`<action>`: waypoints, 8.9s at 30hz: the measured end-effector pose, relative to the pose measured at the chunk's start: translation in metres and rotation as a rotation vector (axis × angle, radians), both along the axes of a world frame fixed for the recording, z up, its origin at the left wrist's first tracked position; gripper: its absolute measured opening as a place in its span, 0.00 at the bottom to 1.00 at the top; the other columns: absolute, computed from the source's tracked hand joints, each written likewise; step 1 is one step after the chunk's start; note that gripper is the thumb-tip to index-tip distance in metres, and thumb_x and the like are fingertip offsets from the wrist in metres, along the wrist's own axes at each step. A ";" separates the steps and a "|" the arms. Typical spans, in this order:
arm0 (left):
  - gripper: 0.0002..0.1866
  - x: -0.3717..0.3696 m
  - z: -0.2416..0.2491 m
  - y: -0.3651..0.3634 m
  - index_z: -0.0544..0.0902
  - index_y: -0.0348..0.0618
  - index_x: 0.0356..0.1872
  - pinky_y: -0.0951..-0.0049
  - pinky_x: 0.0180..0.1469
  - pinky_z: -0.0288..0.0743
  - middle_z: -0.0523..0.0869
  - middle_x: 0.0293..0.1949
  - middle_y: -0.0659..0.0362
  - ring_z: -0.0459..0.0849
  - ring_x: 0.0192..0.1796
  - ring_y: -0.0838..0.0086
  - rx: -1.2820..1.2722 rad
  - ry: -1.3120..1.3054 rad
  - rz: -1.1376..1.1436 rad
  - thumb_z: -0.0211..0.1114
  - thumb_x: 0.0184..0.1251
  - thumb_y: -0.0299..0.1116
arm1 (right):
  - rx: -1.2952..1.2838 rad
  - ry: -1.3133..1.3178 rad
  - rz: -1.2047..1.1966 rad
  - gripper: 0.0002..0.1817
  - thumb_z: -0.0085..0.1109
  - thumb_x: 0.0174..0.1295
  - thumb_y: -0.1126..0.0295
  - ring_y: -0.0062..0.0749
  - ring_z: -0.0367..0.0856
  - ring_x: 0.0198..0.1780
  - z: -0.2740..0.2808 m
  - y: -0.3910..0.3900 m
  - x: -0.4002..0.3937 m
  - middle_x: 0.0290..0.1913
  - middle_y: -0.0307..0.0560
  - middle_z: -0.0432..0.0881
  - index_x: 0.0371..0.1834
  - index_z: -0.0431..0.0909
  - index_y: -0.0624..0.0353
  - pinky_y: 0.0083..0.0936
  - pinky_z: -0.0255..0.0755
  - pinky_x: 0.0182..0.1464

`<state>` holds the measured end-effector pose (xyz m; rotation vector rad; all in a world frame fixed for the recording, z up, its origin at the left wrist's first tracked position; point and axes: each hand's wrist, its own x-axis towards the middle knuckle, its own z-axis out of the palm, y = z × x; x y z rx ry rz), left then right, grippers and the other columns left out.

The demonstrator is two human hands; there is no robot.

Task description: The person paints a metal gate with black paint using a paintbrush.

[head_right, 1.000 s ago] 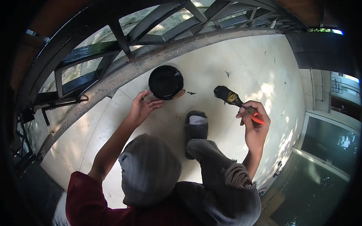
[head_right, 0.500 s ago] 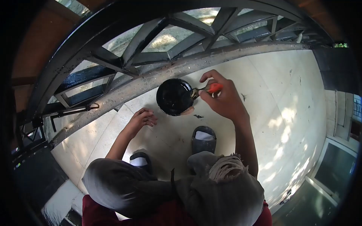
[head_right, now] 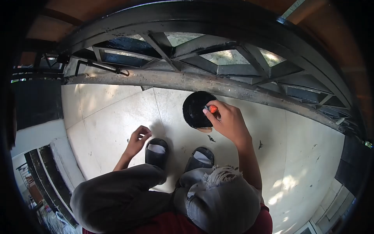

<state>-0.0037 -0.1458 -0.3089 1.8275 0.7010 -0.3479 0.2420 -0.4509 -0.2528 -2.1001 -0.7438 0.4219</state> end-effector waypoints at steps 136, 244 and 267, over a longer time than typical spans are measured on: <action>0.18 0.094 0.054 -0.019 0.77 0.39 0.33 0.65 0.33 0.72 0.79 0.21 0.55 0.80 0.26 0.64 0.037 0.139 -0.900 0.70 0.72 0.44 | 0.247 -0.287 -0.442 0.09 0.68 0.65 0.75 0.31 0.79 0.21 -0.006 0.012 -0.071 0.31 0.46 0.84 0.45 0.81 0.62 0.26 0.72 0.25; 0.16 0.002 -0.076 -0.038 0.81 0.46 0.37 0.57 0.56 0.66 0.78 0.42 0.55 0.76 0.52 0.58 0.181 -0.516 -0.755 0.76 0.53 0.40 | 0.228 -0.129 -0.412 0.10 0.67 0.70 0.68 0.27 0.87 0.25 0.113 0.136 0.026 0.23 0.46 0.85 0.37 0.77 0.63 0.24 0.76 0.29; 0.15 0.003 -0.082 -0.036 0.79 0.46 0.32 0.60 0.52 0.68 0.77 0.37 0.57 0.77 0.45 0.61 0.221 -0.624 -0.705 0.75 0.52 0.40 | -0.056 -0.627 -0.174 0.09 0.68 0.61 0.81 0.31 0.83 0.22 0.134 0.154 0.019 0.24 0.47 0.82 0.29 0.75 0.62 0.23 0.73 0.27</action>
